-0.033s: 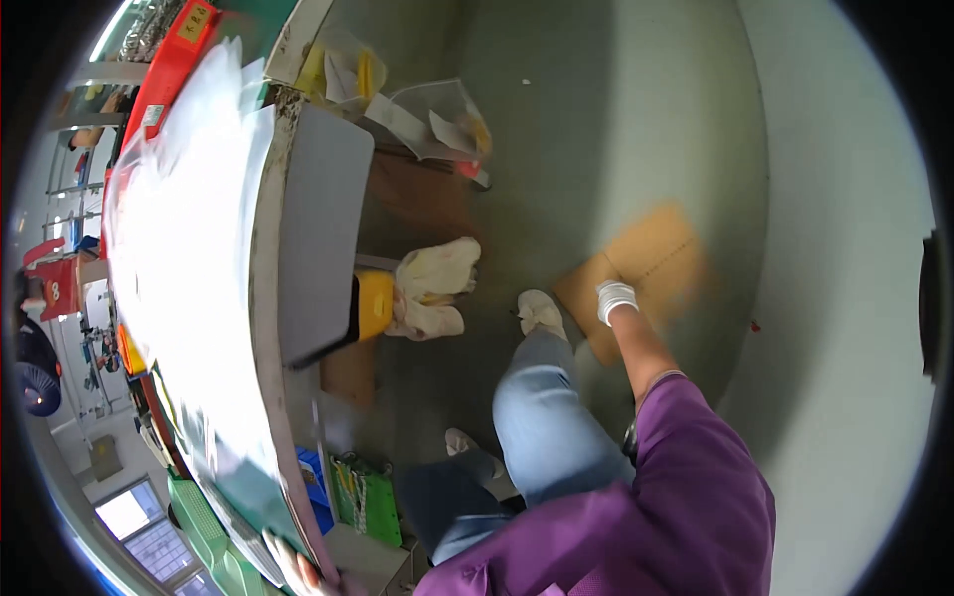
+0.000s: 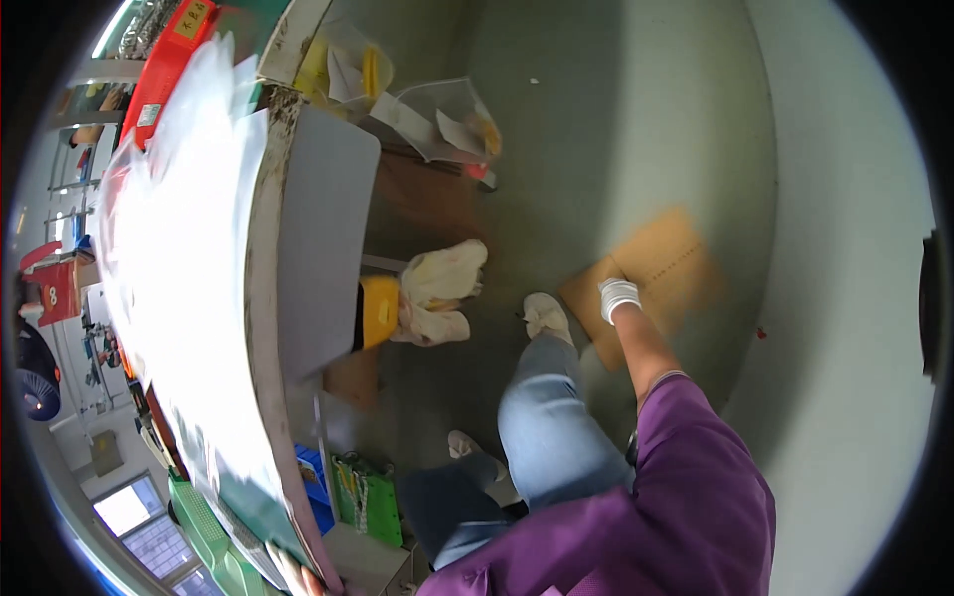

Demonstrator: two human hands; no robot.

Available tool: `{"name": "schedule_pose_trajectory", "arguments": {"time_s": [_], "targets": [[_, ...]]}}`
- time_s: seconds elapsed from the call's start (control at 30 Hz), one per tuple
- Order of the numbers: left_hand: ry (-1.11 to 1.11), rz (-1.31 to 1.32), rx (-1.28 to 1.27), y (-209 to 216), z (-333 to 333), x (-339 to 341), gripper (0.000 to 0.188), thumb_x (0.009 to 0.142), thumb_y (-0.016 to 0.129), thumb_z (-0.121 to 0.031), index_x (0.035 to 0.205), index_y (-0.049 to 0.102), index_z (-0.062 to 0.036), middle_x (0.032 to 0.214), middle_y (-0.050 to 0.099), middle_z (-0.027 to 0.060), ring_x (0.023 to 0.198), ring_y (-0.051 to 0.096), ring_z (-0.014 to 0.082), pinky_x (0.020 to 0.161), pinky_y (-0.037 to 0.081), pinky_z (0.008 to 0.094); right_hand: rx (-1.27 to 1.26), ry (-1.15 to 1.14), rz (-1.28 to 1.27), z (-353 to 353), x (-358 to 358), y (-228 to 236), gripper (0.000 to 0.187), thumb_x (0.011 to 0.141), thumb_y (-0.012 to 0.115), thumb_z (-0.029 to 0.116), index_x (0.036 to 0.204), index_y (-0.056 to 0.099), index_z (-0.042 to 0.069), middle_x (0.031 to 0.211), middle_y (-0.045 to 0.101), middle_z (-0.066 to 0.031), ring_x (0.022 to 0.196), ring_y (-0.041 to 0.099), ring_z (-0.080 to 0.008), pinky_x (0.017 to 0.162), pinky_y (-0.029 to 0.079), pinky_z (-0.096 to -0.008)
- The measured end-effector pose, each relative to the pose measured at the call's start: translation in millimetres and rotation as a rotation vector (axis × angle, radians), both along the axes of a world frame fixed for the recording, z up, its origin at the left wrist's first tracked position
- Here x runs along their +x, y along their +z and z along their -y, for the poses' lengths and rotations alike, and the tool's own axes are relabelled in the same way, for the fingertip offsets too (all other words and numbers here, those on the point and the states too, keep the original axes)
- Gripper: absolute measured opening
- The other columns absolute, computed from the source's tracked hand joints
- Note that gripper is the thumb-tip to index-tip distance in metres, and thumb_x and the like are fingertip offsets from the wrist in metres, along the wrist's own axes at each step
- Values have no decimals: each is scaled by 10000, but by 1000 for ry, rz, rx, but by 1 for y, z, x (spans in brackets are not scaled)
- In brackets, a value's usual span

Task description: Packaging bundles of metal rods into plastic bags, labeling them with a marker, and placing them into a cardboard box.

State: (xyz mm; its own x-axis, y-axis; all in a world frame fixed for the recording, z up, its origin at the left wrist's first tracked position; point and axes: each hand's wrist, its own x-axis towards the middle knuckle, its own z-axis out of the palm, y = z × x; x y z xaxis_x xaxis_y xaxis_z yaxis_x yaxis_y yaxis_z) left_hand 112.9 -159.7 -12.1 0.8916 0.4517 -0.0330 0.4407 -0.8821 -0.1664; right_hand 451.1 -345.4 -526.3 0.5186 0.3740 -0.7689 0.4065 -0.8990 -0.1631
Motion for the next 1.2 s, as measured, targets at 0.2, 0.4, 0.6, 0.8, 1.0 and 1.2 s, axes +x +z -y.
{"name": "schedule_pose_trajectory", "arguments": {"time_s": [0.2,0.4,0.6,0.8,1.0,1.2], "targets": [[5,-108,343,3,7,-28,515,646,621,-144,1107,482,38,1060,534,314,914,539,452,751,443,537,-159,210,148,-41,52,-58,254,867,510,154,1091,629,149,1136,620,-39,1068,582,-220,852,450,-420],[22,-137,10,11,-4,-58,917,644,564,61,1413,110,-146,720,614,100,528,571,234,460,462,350,-185,470,234,-8,61,-124,289,879,479,168,1137,593,103,1094,598,-45,1066,543,-247,930,360,-499],[81,-275,33,2,-13,-32,800,654,575,17,1348,195,-101,798,596,145,620,564,280,531,458,391,-288,594,186,37,38,-165,275,862,487,165,1107,589,96,1070,593,-90,1008,576,-230,845,421,-429],[158,-385,65,-3,-22,-20,691,664,586,-28,1284,281,-55,877,578,190,711,557,325,603,453,432,-187,374,-23,96,36,-119,203,840,514,163,965,667,114,1057,639,-93,968,621,-196,717,469,-353],[240,-468,95,-5,-23,3,596,674,597,-73,1220,366,-10,955,561,234,803,550,371,674,449,473,-283,618,20,98,45,-97,261,777,601,190,1012,672,99,1028,653,-81,990,616,-235,770,501,-384],[428,-433,126,-13,-2,9,519,685,608,-118,1156,452,36,1033,543,279,895,544,417,745,445,514,-167,672,-223,103,51,-36,283,730,645,228,1007,657,171,1015,653,-71,946,620,-264,778,497,-394]]}}
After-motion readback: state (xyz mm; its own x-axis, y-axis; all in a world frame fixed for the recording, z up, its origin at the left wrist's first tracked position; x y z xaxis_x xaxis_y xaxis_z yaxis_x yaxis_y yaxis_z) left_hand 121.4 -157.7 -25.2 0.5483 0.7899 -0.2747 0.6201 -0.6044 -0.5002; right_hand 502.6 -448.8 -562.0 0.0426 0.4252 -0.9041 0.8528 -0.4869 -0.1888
